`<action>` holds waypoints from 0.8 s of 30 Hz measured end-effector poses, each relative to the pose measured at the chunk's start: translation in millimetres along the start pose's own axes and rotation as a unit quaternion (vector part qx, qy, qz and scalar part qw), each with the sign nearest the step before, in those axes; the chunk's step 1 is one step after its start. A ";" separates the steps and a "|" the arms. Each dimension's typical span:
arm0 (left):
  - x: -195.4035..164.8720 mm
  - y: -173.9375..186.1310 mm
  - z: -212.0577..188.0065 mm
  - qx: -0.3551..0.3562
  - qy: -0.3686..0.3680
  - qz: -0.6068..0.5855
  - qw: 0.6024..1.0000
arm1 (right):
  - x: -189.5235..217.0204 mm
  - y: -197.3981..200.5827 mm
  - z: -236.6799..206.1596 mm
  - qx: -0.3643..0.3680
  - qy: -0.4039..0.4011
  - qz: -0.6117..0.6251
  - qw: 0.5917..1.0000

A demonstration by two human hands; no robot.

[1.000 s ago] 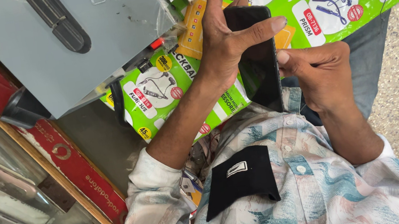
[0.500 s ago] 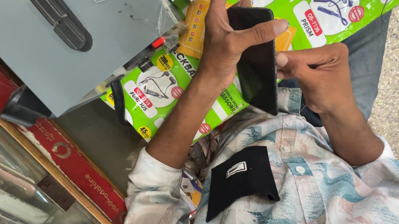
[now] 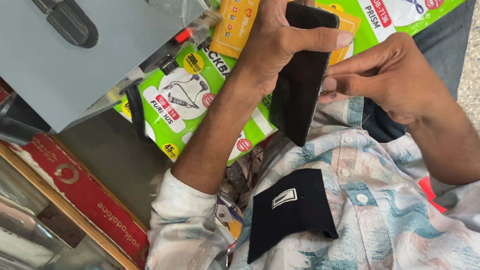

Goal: The person disassembles a smartphone, removes the motherboard, and uses a screwdriver to adjust components on the board. They then reinsert the motherboard into the phone chassis and close the back cover.

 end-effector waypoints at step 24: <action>0.3 -1.2 1.1 0.007 -0.016 0.023 1.000 | -2.0 5.1 4.8 -0.011 -0.039 -0.038 0.998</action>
Point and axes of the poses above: each hand's wrist, its own z-axis towards the middle knuckle, its own y-axis out of the back of the hand, x = y × z, the point moved 3 cm from there along z, towards the middle knuckle, and after that the axes turned 6 degrees about y, right-handed, at the moved point
